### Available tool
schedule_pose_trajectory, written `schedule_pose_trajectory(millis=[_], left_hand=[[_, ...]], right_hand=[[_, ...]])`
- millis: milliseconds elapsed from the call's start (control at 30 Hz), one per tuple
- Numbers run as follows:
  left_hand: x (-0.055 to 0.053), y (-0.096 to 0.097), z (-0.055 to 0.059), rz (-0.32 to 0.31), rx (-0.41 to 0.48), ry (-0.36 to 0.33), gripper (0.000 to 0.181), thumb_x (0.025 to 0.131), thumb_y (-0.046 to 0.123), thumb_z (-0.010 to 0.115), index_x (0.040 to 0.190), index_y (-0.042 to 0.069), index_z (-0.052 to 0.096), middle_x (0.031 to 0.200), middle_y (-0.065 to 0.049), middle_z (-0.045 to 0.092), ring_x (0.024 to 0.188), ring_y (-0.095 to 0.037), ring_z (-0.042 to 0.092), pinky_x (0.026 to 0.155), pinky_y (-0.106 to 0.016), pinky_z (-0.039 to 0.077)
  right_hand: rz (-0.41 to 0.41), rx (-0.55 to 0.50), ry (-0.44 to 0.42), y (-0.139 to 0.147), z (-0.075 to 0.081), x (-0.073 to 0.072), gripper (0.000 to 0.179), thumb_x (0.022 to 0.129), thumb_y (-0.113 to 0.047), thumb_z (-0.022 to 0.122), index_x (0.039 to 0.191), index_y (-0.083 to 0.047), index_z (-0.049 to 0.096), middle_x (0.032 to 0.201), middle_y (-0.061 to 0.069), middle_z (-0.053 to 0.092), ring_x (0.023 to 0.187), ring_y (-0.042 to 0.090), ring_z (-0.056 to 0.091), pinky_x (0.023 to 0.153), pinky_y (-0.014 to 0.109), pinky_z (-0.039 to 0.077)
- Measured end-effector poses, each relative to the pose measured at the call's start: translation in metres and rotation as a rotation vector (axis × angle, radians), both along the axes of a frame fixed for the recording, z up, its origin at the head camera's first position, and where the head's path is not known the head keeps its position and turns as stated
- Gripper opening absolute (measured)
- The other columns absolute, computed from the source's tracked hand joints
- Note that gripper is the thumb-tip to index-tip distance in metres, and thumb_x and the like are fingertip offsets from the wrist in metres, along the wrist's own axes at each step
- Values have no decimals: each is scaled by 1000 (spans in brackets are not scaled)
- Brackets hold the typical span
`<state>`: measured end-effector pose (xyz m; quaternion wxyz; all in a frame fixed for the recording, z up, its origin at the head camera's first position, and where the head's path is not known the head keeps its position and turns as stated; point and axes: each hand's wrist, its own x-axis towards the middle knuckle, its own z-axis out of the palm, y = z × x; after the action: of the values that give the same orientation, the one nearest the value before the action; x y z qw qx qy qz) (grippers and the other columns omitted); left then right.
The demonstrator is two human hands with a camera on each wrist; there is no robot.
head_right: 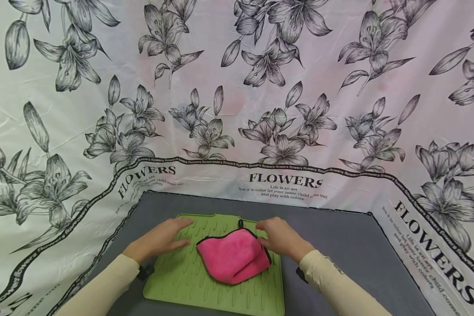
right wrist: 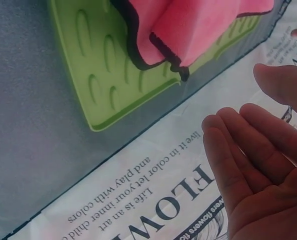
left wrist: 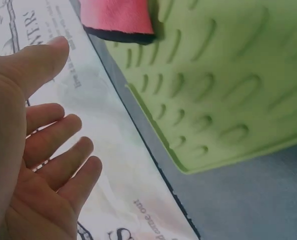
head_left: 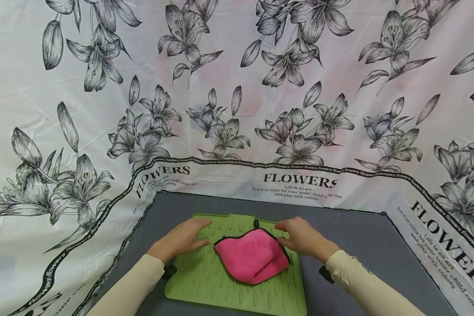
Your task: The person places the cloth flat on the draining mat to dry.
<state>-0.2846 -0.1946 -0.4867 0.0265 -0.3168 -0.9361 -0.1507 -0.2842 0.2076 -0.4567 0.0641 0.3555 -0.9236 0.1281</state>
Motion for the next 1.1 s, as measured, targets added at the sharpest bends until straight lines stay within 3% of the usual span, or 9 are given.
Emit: schedule_pose_trajectory(millis=[233,433,533,633,700,800,967,1100], left_hand=[[-4,19,-1,-34,-13,-14,58,102,22,81,151,-2,62,150,-19,67,138,-36,66,114,-52,55],[-7,31,-13,-72,-45,22,54,99,22,84,145,-2,66,140,-17,73,128,-34,72,108,-50,59],[-6,35,-20,-92,-53,36,54,98,23,86,142,-2,68,138,-17,74,125,-34,74,105,-48,60],[-6,38,-27,-122,-52,66,46,95,24,88,132,1,72,119,-10,79,106,-24,77,95,-41,63],[-7,41,-32,-134,-42,65,36,94,23,90,121,5,74,104,-5,78,91,-16,74,85,-35,62],[-7,44,-41,-140,-29,57,24,93,21,90,109,11,74,88,3,72,77,-7,62,73,-28,54],[-4,47,-51,-126,2,30,14,96,16,86,93,13,73,76,8,64,66,-1,46,62,-22,42],[-5,47,-53,-128,23,53,20,99,8,81,83,15,71,71,10,62,64,1,40,62,-20,38]], right_hand=[[10,-19,-16,4,-11,-1,29,90,-6,88,119,-4,81,109,9,83,98,31,79,80,46,65],[25,-32,-20,5,-31,-3,25,90,-5,88,114,-4,82,106,9,83,94,27,78,78,44,64],[3,-50,-63,4,-39,-2,26,91,-8,88,116,-3,83,106,8,84,95,26,79,78,42,64],[-8,-64,-90,2,-47,-3,17,91,-8,87,108,-7,83,94,0,81,81,14,74,71,34,60],[-7,-77,-104,1,-53,-3,10,92,-7,86,98,-11,81,81,-6,73,69,4,60,63,27,52],[18,-89,-85,-2,-65,-3,19,91,-1,82,84,-15,71,68,-12,50,64,-1,35,59,22,36],[22,-114,-25,-7,-82,3,23,93,2,79,81,-17,73,67,-16,52,62,-4,38,59,19,40],[-4,-131,-10,-10,-83,5,21,93,1,80,83,-18,78,67,-14,58,62,-4,40,59,20,42]])
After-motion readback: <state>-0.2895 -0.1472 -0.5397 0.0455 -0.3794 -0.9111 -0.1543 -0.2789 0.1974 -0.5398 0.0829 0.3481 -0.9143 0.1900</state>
